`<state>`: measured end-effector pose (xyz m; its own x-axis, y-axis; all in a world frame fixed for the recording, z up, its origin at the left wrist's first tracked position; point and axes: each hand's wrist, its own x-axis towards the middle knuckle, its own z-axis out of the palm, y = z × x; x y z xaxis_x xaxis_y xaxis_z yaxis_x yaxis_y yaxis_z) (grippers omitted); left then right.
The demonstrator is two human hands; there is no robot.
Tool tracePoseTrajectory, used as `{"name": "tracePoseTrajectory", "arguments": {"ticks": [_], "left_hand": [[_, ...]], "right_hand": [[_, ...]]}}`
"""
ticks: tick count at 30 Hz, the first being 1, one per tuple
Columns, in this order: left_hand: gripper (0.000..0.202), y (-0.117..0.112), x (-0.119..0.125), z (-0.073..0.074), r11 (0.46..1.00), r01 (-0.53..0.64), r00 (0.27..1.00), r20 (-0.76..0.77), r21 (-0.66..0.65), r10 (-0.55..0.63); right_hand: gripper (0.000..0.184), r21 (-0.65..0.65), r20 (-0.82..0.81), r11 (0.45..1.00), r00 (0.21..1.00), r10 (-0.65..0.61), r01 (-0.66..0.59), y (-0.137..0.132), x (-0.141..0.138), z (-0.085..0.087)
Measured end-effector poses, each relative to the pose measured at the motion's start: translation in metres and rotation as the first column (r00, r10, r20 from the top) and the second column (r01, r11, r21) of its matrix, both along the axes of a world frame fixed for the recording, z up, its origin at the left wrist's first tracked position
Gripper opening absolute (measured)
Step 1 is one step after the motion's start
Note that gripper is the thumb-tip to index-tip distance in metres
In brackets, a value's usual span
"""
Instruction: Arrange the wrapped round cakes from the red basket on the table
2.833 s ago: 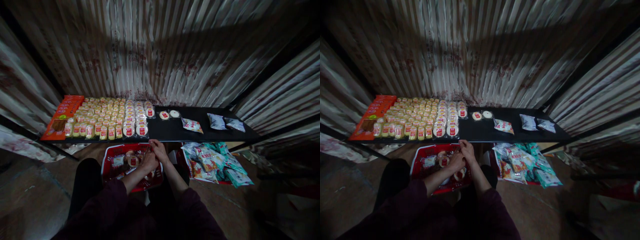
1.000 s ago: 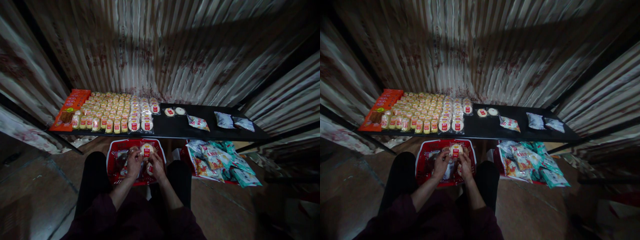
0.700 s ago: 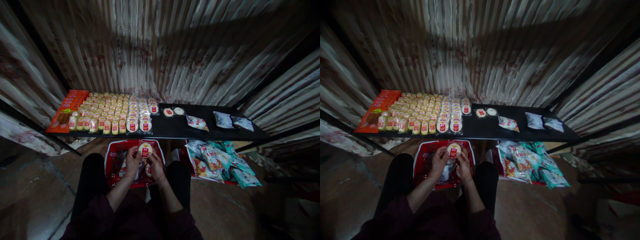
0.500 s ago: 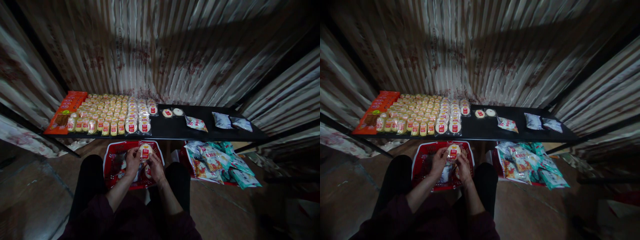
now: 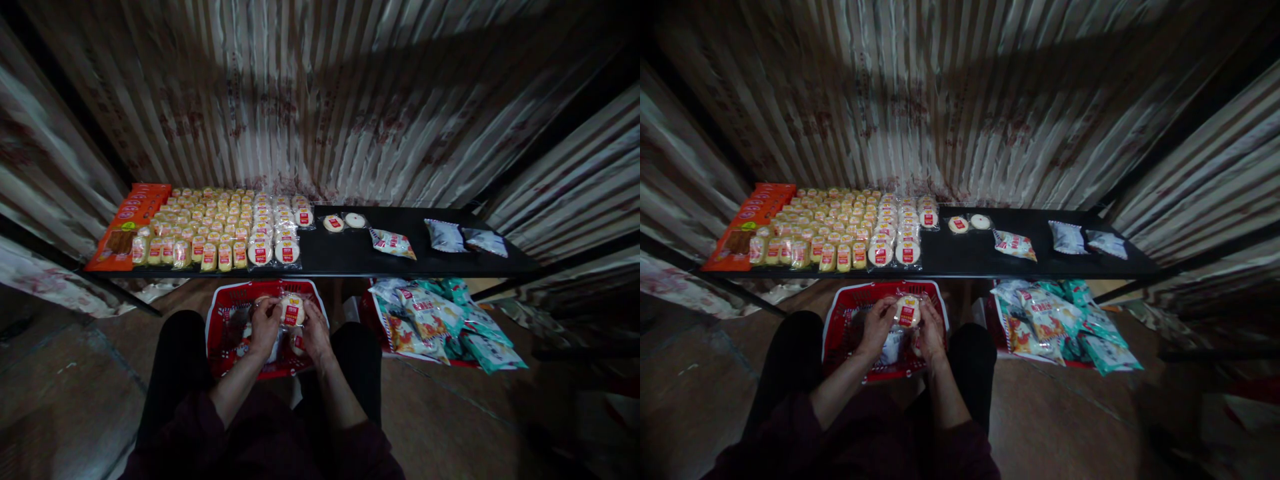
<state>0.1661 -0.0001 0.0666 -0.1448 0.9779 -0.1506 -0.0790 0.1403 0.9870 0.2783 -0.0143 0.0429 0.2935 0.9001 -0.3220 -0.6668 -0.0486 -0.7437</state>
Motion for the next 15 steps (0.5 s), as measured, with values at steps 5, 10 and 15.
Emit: {"name": "tracePoseTrajectory", "arguments": {"ticks": [5,10,15], "left_hand": [[0.017,0.000,-0.002,0.001,1.000,0.028,0.999,-0.027,0.004,-0.028],[0.020,0.003,-0.003,0.000,0.999,0.011,1.000,-0.015,-0.042,-0.012],[0.020,0.004,-0.001,0.006,0.993,-0.072,0.997,0.026,-0.095,0.074]], "right_hand": [[0.023,-0.016,0.038,0.998,0.997,-0.064,0.065,0.002,0.001,-0.009],[0.026,-0.034,0.040,0.999,0.999,-0.023,0.025,0.002,0.000,-0.010],[0.030,0.024,0.041,0.996,0.995,0.086,-0.087,-0.004,-0.004,0.005]]}}
